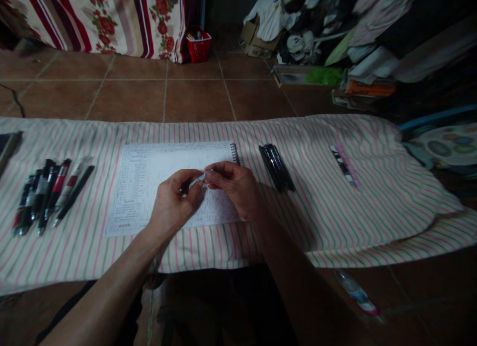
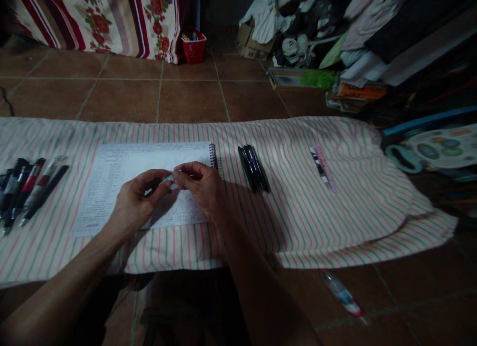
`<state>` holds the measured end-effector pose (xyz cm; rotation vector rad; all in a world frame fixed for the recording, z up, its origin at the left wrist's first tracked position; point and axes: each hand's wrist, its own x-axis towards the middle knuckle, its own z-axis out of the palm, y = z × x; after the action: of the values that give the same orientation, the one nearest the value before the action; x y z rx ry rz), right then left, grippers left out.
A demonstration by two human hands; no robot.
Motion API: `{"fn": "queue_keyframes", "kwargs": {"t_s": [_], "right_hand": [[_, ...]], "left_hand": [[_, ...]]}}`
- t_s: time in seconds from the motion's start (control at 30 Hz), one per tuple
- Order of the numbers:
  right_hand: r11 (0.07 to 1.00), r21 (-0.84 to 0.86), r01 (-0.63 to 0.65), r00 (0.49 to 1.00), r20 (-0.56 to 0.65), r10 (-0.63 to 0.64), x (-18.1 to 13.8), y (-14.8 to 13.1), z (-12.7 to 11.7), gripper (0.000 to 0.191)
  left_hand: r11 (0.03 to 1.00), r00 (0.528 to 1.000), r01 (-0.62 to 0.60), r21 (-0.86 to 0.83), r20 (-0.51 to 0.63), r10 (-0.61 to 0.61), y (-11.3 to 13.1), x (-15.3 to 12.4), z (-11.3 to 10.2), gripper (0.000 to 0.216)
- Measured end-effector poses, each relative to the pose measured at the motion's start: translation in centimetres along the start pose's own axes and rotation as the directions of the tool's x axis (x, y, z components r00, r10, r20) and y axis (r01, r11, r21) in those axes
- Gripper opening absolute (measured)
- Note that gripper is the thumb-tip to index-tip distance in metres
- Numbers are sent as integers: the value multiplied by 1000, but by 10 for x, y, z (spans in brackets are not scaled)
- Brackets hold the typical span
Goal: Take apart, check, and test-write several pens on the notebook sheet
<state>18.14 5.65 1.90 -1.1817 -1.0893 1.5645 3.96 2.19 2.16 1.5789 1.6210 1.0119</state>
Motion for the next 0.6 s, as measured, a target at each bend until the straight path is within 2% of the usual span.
{"fn": "queue_keyframes", "kwargs": {"t_s": [0.37,0.6], "right_hand": [[1000,-24,-13,1000,14,13,-2,-1,0,26],[999,-38,-20,999,33,21,-1,0,0,31]], "left_hand": [[987,992,-120,110,-28,123,-5,0,-1,18],[989,996,-86,121,-4,87,-4,1,0,21]]}}
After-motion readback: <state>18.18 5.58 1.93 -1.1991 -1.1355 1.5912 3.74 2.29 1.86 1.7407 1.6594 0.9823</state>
